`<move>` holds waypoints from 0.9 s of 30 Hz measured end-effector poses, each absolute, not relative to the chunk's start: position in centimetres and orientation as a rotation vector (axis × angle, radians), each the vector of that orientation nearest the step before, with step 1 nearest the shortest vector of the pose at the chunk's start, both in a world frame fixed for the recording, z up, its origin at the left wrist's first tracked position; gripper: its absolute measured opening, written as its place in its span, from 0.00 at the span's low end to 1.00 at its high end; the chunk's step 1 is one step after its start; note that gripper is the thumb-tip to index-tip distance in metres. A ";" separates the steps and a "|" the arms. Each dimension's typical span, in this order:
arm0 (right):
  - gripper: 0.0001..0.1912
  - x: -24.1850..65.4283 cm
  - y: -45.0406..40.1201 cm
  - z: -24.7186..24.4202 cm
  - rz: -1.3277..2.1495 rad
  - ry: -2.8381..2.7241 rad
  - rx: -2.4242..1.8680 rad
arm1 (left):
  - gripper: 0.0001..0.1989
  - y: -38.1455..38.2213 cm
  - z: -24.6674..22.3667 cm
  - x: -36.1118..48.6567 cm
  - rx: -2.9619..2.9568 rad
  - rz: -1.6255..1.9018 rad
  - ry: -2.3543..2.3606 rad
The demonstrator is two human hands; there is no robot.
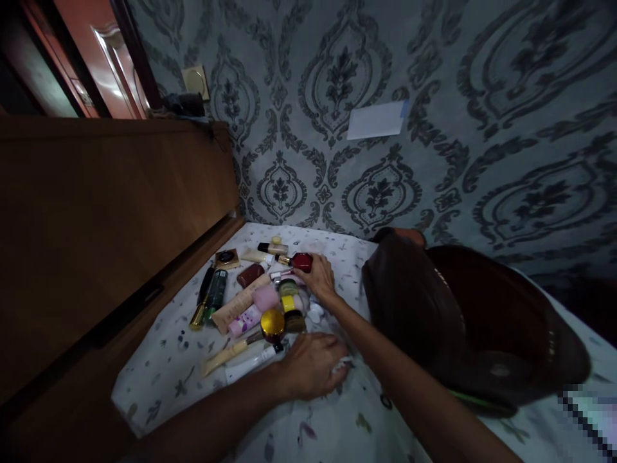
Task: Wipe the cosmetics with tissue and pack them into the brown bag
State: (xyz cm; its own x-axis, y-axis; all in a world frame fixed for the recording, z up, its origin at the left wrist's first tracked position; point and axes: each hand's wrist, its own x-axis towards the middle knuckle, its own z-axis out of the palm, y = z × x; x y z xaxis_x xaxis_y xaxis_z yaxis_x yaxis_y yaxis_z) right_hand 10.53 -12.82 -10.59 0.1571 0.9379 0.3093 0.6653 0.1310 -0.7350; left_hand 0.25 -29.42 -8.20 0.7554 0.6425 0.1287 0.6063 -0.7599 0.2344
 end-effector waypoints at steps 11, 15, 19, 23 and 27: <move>0.31 10.6 -10.0 -10.8 0.860 -1.020 -1.419 | 0.13 -29.1 -8.8 0.2 2.721 0.347 0.981; 0.17 11.7 -10.4 -9.2 1.107 -0.683 -1.240 | 0.12 -29.1 -8.8 0.2 2.729 0.394 0.969; 0.14 12.9 -12.6 -7.2 1.340 -0.479 -1.046 | 0.10 -28.9 -9.6 0.4 2.685 0.506 0.941; 0.11 13.5 -16.3 -6.1 1.479 -0.433 -0.895 | 0.08 -28.5 -9.8 0.2 2.490 0.864 0.929; 0.10 13.4 -20.6 -6.1 1.564 -0.508 -0.872 | 0.10 -27.9 -8.0 -1.0 2.288 1.260 0.889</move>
State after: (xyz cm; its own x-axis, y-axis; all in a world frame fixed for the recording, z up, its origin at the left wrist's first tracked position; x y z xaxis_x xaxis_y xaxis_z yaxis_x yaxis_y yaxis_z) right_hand 13.39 -20.65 -6.05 -0.0044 0.9695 -0.2449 -0.6408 -0.1907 -0.7436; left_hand -1.03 -27.93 -8.01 0.3978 0.6854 0.6100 0.3446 -0.7278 0.5930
